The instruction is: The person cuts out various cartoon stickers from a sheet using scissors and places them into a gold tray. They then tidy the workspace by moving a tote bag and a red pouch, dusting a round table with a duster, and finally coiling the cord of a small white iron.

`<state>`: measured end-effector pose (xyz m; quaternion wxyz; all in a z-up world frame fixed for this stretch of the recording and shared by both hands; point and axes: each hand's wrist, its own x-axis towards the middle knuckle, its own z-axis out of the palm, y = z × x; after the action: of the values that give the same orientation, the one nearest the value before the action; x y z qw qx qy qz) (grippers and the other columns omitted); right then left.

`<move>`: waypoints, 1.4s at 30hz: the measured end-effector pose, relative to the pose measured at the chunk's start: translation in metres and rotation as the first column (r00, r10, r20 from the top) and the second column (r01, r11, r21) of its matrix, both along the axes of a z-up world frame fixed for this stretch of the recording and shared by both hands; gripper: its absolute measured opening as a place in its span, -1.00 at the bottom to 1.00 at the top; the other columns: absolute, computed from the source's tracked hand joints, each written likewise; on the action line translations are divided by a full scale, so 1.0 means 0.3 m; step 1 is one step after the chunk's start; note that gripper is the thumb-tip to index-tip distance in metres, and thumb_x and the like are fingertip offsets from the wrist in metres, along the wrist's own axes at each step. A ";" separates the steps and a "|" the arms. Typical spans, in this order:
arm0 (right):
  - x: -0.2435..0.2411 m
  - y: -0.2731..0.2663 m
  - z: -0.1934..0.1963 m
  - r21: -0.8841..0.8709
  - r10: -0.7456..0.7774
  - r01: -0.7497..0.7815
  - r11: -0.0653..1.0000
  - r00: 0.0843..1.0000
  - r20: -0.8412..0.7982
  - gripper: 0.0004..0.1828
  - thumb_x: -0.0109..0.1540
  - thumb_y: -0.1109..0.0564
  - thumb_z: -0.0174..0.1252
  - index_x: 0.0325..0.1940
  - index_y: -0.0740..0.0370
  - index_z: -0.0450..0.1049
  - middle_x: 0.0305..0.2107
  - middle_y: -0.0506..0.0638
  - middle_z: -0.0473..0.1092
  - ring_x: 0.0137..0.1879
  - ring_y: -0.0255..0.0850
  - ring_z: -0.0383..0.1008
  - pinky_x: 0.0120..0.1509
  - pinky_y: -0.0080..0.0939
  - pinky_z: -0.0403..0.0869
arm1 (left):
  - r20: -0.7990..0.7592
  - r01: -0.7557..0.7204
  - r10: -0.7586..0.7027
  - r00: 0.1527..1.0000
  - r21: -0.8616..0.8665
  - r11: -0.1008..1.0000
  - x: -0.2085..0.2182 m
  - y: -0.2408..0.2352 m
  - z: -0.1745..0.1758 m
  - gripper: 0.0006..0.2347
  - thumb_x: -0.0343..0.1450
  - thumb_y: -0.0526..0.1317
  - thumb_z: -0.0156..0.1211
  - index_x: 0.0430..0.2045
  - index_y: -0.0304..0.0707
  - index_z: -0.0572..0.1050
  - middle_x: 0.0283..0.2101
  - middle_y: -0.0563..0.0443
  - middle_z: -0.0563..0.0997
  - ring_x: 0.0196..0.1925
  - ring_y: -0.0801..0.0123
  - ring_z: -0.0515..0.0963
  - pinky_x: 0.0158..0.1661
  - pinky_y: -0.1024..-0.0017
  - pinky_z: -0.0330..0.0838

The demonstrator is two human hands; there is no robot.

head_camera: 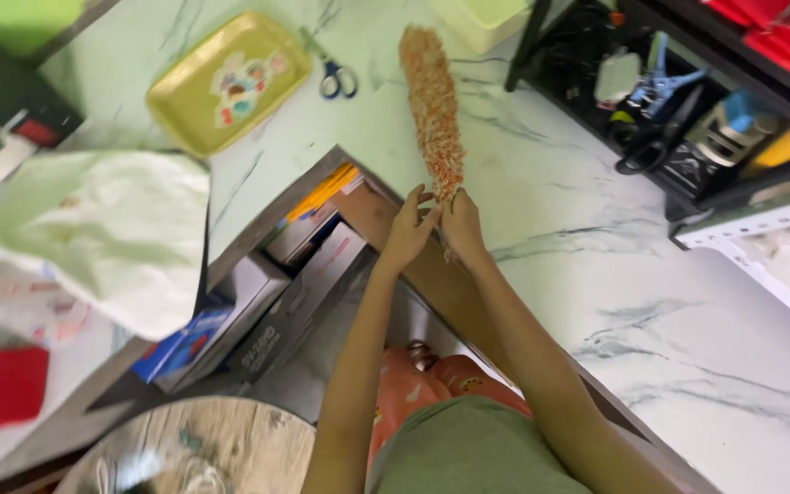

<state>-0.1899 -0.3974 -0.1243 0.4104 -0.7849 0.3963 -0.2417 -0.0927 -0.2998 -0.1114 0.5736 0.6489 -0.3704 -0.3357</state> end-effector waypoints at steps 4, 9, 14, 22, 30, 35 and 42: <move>0.032 0.328 0.132 0.247 0.038 -0.121 0.961 0.948 0.316 -0.70 0.37 0.16 -0.10 0.07 0.40 0.40 -0.22 0.27 0.53 -0.13 0.06 0.58 -0.05 -0.04 0.51 | -0.053 -0.150 0.144 0.988 -0.139 0.979 -0.004 0.228 0.053 -0.50 0.53 -0.14 0.13 0.33 -0.47 0.22 0.08 -0.34 0.58 0.06 0.22 0.61 0.04 0.40 0.52; 0.103 0.706 -0.032 -0.069 0.497 -0.530 0.845 0.732 0.466 -0.72 0.38 0.23 -0.04 0.16 0.37 0.35 -0.12 0.30 0.47 -0.02 0.13 0.56 0.07 0.01 0.50 | 0.069 -0.634 0.630 0.773 0.061 0.771 -0.053 0.680 0.111 -0.65 0.47 -0.21 0.13 0.10 -0.43 0.34 -0.32 -0.25 0.59 -0.32 0.39 0.51 -0.22 0.40 0.47; 0.015 1.120 -0.079 -0.157 0.785 -0.815 0.558 0.457 0.418 -0.65 0.33 0.28 0.04 0.21 0.39 0.31 -0.14 0.33 0.46 -0.04 0.25 0.52 0.00 0.07 0.48 | 0.034 -0.877 0.876 0.480 0.009 0.480 -0.258 1.187 -0.097 -0.73 0.52 -0.24 0.15 0.02 -0.46 0.39 -0.29 -0.13 0.58 -0.28 0.40 0.48 -0.21 0.38 0.47; -0.345 1.613 -0.263 -0.053 0.983 -0.995 0.082 0.072 0.169 -0.78 0.37 0.16 0.13 -0.01 0.33 0.30 -0.29 0.28 0.46 -0.18 0.26 0.53 -0.20 0.13 0.45 | -0.112 -0.984 0.993 0.034 0.167 0.053 -0.856 1.753 -0.390 -0.65 0.48 -0.25 0.12 0.14 -0.42 0.37 0.03 -0.11 0.61 -0.04 0.32 0.63 -0.05 0.33 0.53; -0.648 1.771 -0.596 -0.033 0.975 -0.998 -0.055 -0.046 -0.218 -0.74 0.36 0.06 0.09 0.00 0.26 0.28 -0.36 0.28 0.47 -0.33 0.26 0.51 -0.32 0.22 0.42 | -0.275 -0.708 0.668 -0.692 0.442 -0.551 -1.426 2.165 -0.953 -0.46 0.45 -0.19 0.24 0.31 -0.30 0.18 0.19 -0.05 0.41 0.03 0.30 0.49 -0.04 0.36 0.44; -0.751 1.807 -0.716 -0.078 0.895 -0.920 -0.385 -0.351 -0.275 -0.77 0.30 0.19 -0.03 0.05 0.23 0.31 -0.30 0.26 0.49 -0.36 0.16 0.54 -0.37 0.11 0.47 | -0.612 -0.676 0.343 -0.713 0.468 -0.569 -1.525 2.320 -0.898 -0.56 0.45 -0.14 0.16 0.19 -0.16 0.19 -0.17 -0.02 0.42 -0.26 0.35 0.42 -0.29 0.36 0.46; -0.700 2.085 -0.621 -0.110 0.987 -0.991 -0.081 -0.064 -0.146 -0.85 0.41 0.11 0.06 0.00 0.21 0.36 -0.32 0.26 0.51 -0.29 0.16 0.55 -0.29 0.13 0.48 | -0.798 -0.711 0.304 -0.520 0.208 -0.671 -1.580 2.524 -1.050 -0.69 0.64 0.03 -0.05 -0.41 -0.12 0.21 -0.46 0.11 0.28 -0.50 0.40 0.33 -0.53 0.42 0.27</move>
<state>-0.3998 0.2281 -0.3107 0.3792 -0.8609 -0.3220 0.1065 -0.5667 0.4573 -0.4263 0.8011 0.1969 0.4496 0.3426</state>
